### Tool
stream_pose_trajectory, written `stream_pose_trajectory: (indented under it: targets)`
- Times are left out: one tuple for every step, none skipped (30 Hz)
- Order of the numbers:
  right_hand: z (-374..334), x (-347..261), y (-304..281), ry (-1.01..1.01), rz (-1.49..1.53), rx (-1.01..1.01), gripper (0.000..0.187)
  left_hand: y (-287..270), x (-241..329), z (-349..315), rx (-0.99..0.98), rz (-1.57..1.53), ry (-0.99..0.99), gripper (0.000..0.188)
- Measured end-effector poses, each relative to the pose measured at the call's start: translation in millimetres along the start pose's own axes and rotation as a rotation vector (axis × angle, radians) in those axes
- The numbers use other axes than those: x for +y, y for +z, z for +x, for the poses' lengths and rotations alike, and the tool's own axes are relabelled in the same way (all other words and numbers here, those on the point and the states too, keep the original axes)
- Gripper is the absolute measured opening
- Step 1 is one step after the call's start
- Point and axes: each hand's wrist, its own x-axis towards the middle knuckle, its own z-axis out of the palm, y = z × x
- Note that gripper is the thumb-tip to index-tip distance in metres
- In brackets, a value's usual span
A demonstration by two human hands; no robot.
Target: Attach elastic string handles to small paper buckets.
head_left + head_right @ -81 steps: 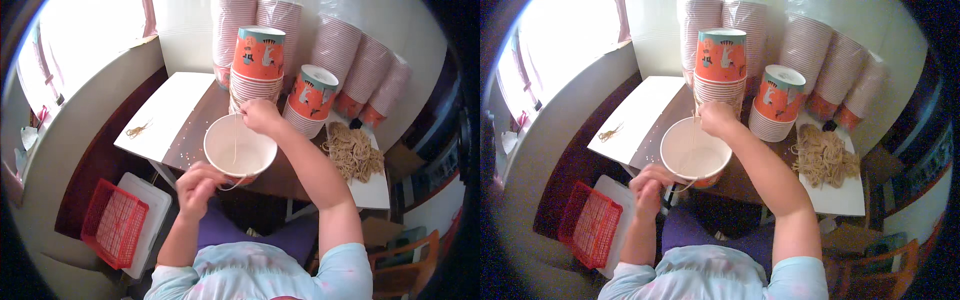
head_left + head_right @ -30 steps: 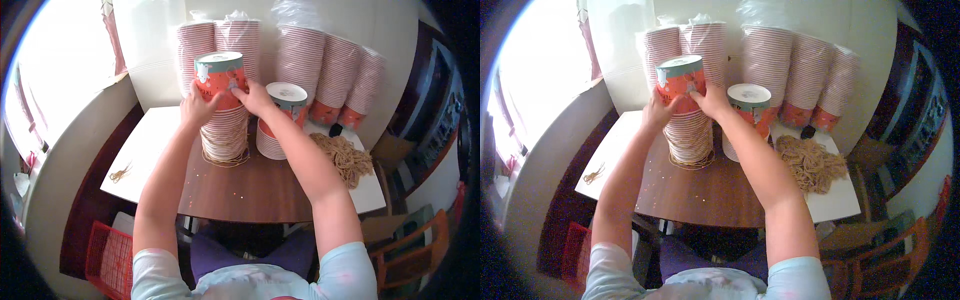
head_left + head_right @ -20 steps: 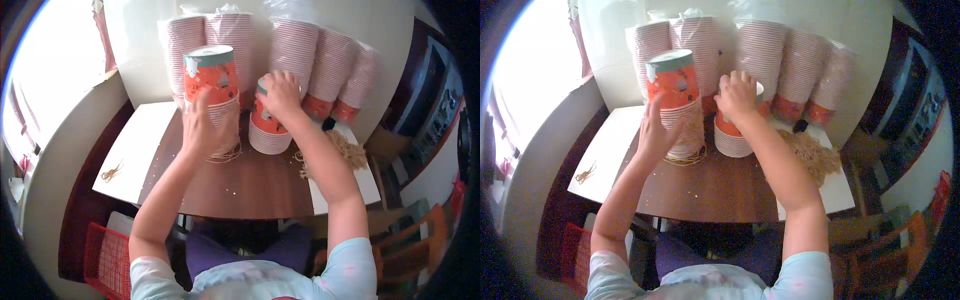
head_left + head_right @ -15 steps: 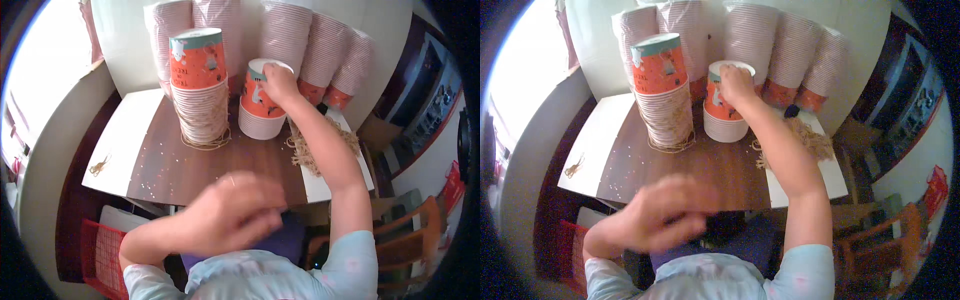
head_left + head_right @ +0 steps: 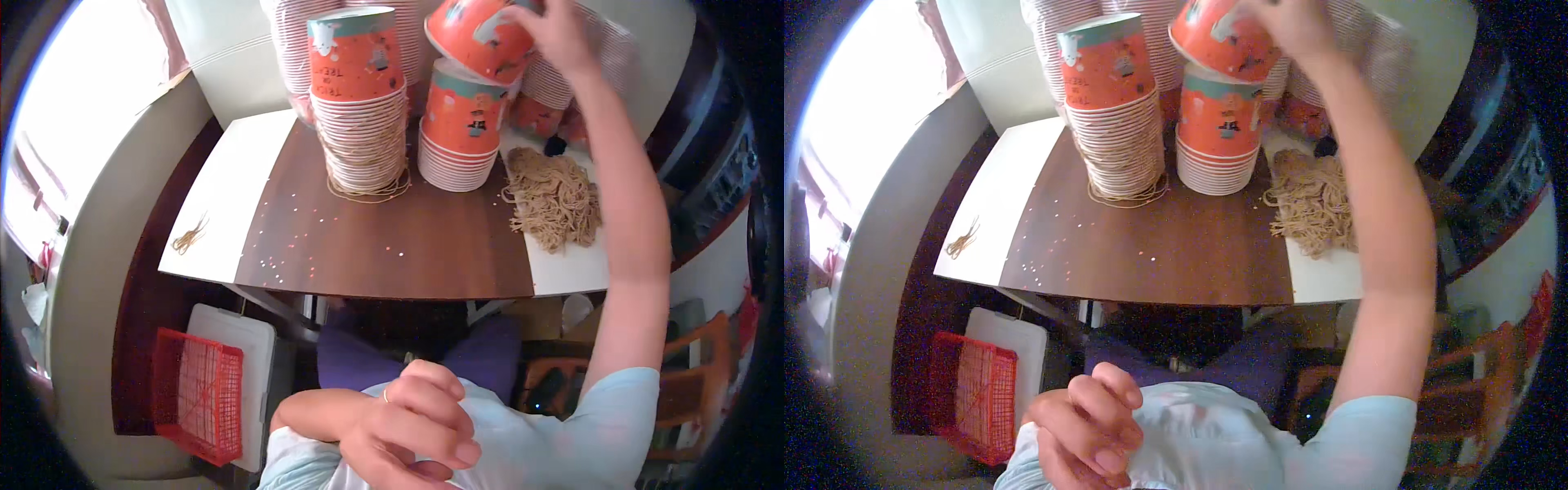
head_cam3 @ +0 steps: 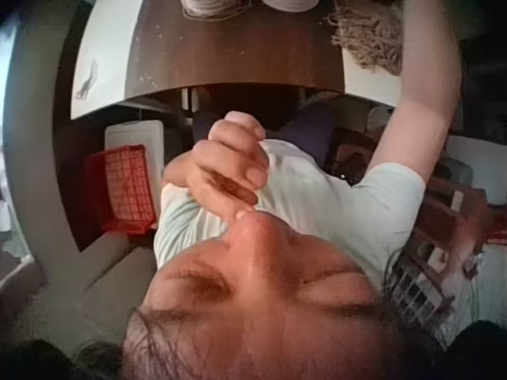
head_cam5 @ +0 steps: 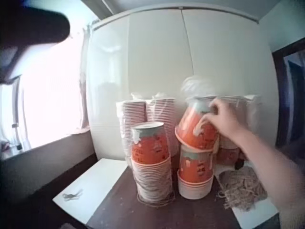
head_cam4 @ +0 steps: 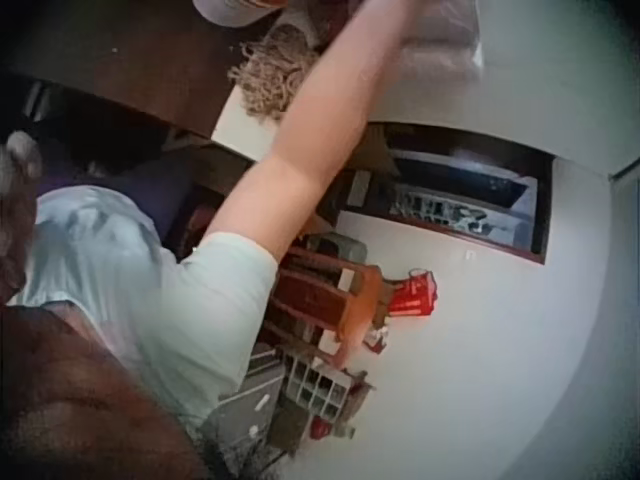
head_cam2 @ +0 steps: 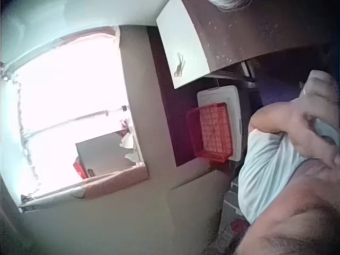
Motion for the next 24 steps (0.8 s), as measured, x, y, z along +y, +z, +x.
stream_pose_trajectory:
  targets:
    - [-1, -12, -16, 0.089, 0.135, 0.029, 0.027, -16, 0, 1, -0.150, -0.010, 0.045, 0.017]
    - [-5, -10, -34, 0.224, 0.215, 0.045, 0.028, -25, 2, 2, -0.299, -0.027, 0.084, 0.021]
    - [-12, -12, -42, 0.357, 0.306, 0.054, 0.029, -17, 3, -4, -0.173, 0.013, 0.138, 0.031]
    - [-28, -28, -48, 0.537, 0.629, 0.086, 0.029, -9, 6, -4, -0.167, 0.028, 0.138, 0.031]
    - [-48, -47, -49, 0.719, 0.970, 0.107, 0.030, -2, 10, -3, -0.059, 0.083, 0.149, 0.034]
    - [-74, -48, -58, 0.839, 1.135, -0.007, 0.031, 3, 13, -3, 0.047, 0.109, 0.151, 0.037]
    - [-104, -49, -62, 0.950, 1.310, -0.125, 0.032, 1, 35, -13, 0.067, 0.298, -0.023, 0.041]
    - [-140, -64, -52, 1.133, 1.287, -0.107, 0.029, -8, 30, -13, 0.073, 0.302, -0.017, 0.041]
    - [-178, -66, -42, 1.359, 1.457, -0.001, 0.025, -17, 21, -10, -0.083, 0.249, 0.076, 0.040]
    - [-227, -51, -36, 1.461, 1.561, -0.130, 0.021, -22, 15, -6, -0.236, 0.187, 0.161, 0.038]
    - [-265, -56, -28, 1.537, 1.729, -0.129, 0.022, -27, 15, 3, -0.328, 0.115, 0.129, 0.032]
    - [-286, -69, -23, 1.612, 1.902, -0.128, 0.023, -32, 18, 9, -0.327, 0.112, 0.118, 0.032]
    - [-283, -95, -16, 1.761, 1.862, -0.063, 0.028, -36, 24, 13, -0.423, -0.042, -0.031, 0.031]
    - [-282, -116, -8, 1.911, 1.807, 0.004, 0.035, -40, 26, 13, -0.508, -0.200, -0.184, 0.030]
    - [-291, -118, -2, 1.968, 1.735, 0.039, 0.036, -36, 31, 7, -0.481, -0.197, -0.247, 0.030]
    - [-297, -122, 6, 2.028, 1.667, 0.068, 0.037, -31, 30, 4, -0.480, -0.196, -0.255, 0.030]
    - [-301, -129, 9, 1.949, 1.643, 0.018, 0.039, -22, 28, 1, -0.363, -0.202, -0.225, 0.029]
    - [-300, -137, 10, 1.952, 1.652, 0.010, 0.039, -16, 29, -1, -0.248, -0.195, -0.186, 0.028]
    - [-297, -140, 8, 1.996, 1.556, -0.054, 0.041, -12, 37, -11, -0.130, 0.015, -0.196, 0.022]
    - [-293, -140, 6, 2.034, 1.457, -0.116, 0.043, -9, 44, -20, -0.012, 0.224, -0.203, 0.028]
    - [-292, -139, 4, 2.003, 1.355, -0.227, 0.047, 3, 40, -20, 0.074, 0.511, -0.145, 0.019]
    - [-294, -134, 0, 2.003, 1.357, -0.233, 0.047, 2, 30, -24, 0.077, 0.515, -0.143, 0.019]
    - [-296, -127, -5, 1.914, 1.340, -0.408, 0.048, -6, 16, -28, 0.044, 0.495, 0.030, 0.017]
    - [-296, -123, -10, 1.820, 1.317, -0.574, 0.049, -9, 8, -24, 0.010, 0.473, 0.199, 0.023]
